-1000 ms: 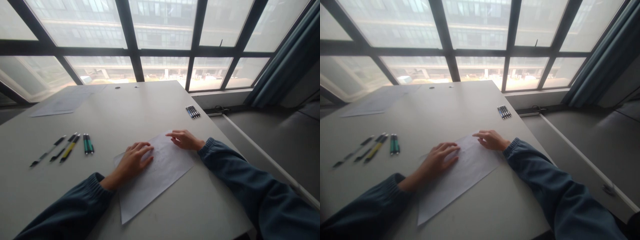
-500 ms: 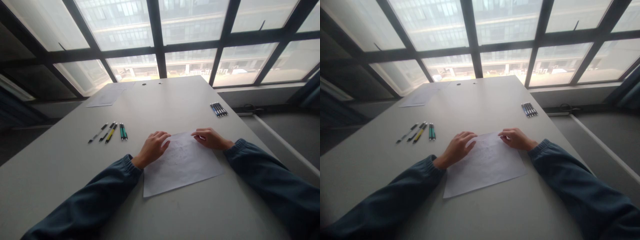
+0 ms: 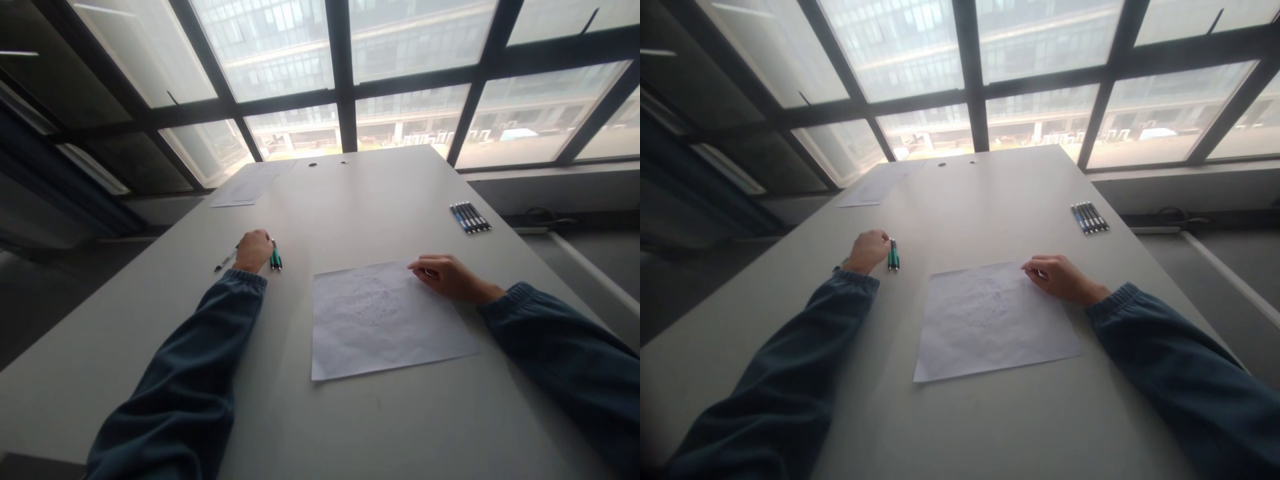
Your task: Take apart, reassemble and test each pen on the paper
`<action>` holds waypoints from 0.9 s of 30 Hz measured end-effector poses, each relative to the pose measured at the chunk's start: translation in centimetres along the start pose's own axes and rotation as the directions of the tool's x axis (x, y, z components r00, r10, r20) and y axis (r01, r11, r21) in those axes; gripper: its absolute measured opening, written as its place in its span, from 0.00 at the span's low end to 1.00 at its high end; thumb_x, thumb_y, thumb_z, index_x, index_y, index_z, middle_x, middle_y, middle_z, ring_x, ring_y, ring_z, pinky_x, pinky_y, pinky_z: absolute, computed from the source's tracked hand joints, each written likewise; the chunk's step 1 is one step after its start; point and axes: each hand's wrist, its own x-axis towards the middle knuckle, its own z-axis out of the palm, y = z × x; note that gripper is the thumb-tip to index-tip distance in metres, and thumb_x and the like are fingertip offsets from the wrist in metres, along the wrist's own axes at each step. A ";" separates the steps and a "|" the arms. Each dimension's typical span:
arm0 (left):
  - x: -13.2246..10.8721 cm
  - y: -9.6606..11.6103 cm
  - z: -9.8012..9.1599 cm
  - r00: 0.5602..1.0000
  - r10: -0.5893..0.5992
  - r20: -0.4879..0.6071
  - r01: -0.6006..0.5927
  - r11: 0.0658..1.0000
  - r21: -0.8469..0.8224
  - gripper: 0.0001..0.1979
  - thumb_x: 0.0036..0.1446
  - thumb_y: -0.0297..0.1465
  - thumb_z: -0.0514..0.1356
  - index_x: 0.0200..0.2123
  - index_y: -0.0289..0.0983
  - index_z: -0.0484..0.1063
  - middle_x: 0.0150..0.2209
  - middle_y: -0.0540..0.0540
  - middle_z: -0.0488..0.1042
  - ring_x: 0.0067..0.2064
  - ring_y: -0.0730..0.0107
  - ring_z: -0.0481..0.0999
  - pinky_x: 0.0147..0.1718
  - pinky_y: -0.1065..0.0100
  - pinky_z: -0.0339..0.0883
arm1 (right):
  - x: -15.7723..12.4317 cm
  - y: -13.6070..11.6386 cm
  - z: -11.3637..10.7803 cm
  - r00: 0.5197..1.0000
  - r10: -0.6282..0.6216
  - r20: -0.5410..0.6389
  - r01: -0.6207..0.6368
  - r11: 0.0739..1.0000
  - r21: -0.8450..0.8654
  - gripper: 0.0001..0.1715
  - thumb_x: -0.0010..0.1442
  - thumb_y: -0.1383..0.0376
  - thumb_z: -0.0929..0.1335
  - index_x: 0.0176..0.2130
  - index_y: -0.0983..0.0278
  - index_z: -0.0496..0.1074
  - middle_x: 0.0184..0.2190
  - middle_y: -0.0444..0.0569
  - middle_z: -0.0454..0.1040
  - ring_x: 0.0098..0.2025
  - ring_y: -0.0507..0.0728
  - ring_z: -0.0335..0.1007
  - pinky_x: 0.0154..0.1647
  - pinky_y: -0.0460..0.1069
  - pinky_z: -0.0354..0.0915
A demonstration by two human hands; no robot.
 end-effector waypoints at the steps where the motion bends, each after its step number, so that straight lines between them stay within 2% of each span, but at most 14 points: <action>1: 0.3 -0.3 0.4 1.000 -0.008 0.003 0.008 1.000 -0.005 0.15 0.59 0.30 0.56 0.44 0.32 0.80 0.44 0.33 0.81 0.48 0.49 0.80 0.47 0.59 0.72 | 0.0 0.0 0.0 1.000 0.002 0.000 -0.002 1.000 0.001 0.14 0.68 0.64 0.65 0.42 0.64 0.80 0.29 0.48 0.77 0.25 0.50 0.66 0.29 0.45 0.60; 6: 1.1 -0.9 2.0 1.000 -0.021 0.016 0.022 1.000 -0.023 0.16 0.57 0.31 0.58 0.45 0.32 0.80 0.44 0.32 0.81 0.48 0.51 0.80 0.48 0.61 0.72 | 0.0 0.0 0.1 1.000 0.019 0.000 -0.019 1.000 0.019 0.14 0.67 0.64 0.65 0.42 0.64 0.81 0.29 0.48 0.77 0.26 0.51 0.67 0.29 0.45 0.61; 11: 1.9 -1.7 2.2 0.997 -0.008 0.075 0.011 0.999 -0.038 0.19 0.53 0.28 0.60 0.48 0.30 0.79 0.48 0.32 0.80 0.51 0.50 0.79 0.51 0.61 0.71 | -0.2 0.3 0.3 1.000 0.025 0.010 -0.026 1.000 0.010 0.14 0.68 0.63 0.65 0.42 0.63 0.80 0.31 0.49 0.79 0.28 0.52 0.69 0.32 0.46 0.63; 14: 2.1 -2.0 1.9 0.994 0.003 0.108 0.002 0.999 -0.049 0.22 0.49 0.26 0.62 0.49 0.31 0.79 0.50 0.32 0.80 0.52 0.49 0.79 0.52 0.62 0.71 | -0.2 0.4 0.3 0.999 0.029 0.014 -0.029 1.000 0.004 0.14 0.68 0.63 0.65 0.42 0.63 0.80 0.32 0.50 0.79 0.28 0.52 0.70 0.32 0.46 0.63; 17: 2.1 -2.1 1.4 0.991 0.001 0.131 0.007 0.998 -0.064 0.20 0.45 0.27 0.65 0.45 0.31 0.80 0.46 0.33 0.81 0.50 0.48 0.80 0.49 0.62 0.73 | -0.1 0.4 0.2 0.999 0.034 0.025 -0.034 0.999 0.001 0.14 0.68 0.63 0.65 0.42 0.63 0.80 0.32 0.50 0.80 0.28 0.52 0.70 0.33 0.46 0.63; 20: 1.8 -1.7 0.4 0.991 -0.009 0.133 0.019 0.997 -0.074 0.16 0.45 0.29 0.66 0.40 0.30 0.81 0.42 0.32 0.82 0.47 0.46 0.81 0.47 0.59 0.74 | -0.1 0.3 0.2 0.999 0.034 0.024 -0.033 0.999 -0.006 0.14 0.68 0.63 0.65 0.42 0.63 0.80 0.32 0.50 0.79 0.29 0.52 0.70 0.33 0.46 0.63; 22: 1.3 -0.9 -0.7 0.995 -0.017 0.100 0.028 0.993 -0.114 0.19 0.47 0.31 0.66 0.43 0.29 0.80 0.42 0.32 0.81 0.46 0.47 0.81 0.47 0.58 0.74 | -0.1 0.3 0.1 0.999 0.030 0.022 -0.030 1.000 -0.009 0.14 0.68 0.63 0.65 0.42 0.63 0.80 0.32 0.50 0.79 0.28 0.52 0.70 0.32 0.46 0.63; 24: 0.3 0.4 -2.0 0.999 -0.022 0.050 0.037 0.942 -0.335 0.23 0.45 0.30 0.66 0.47 0.30 0.78 0.39 0.37 0.81 0.40 0.54 0.81 0.45 0.59 0.75 | -0.1 0.3 0.1 0.999 0.027 0.023 -0.026 1.000 -0.006 0.14 0.68 0.63 0.65 0.42 0.63 0.80 0.31 0.49 0.79 0.28 0.52 0.69 0.32 0.46 0.62; 25: -0.4 1.3 -2.6 0.998 -0.014 0.060 0.041 0.875 -0.482 0.24 0.46 0.30 0.66 0.48 0.30 0.77 0.37 0.39 0.81 0.37 0.59 0.80 0.42 0.60 0.76 | -0.1 0.3 0.1 0.999 0.025 0.023 -0.025 1.000 -0.002 0.14 0.68 0.63 0.65 0.42 0.64 0.80 0.31 0.49 0.78 0.28 0.51 0.69 0.31 0.46 0.62; 27: -2.1 3.6 -3.8 0.991 0.075 0.111 0.036 0.648 -0.761 0.23 0.46 0.30 0.65 0.47 0.30 0.77 0.35 0.42 0.79 0.32 0.65 0.78 0.38 0.62 0.77 | -0.1 0.2 0.0 1.000 0.022 0.017 -0.023 1.000 0.007 0.13 0.68 0.64 0.65 0.42 0.64 0.80 0.30 0.48 0.77 0.27 0.51 0.67 0.30 0.46 0.61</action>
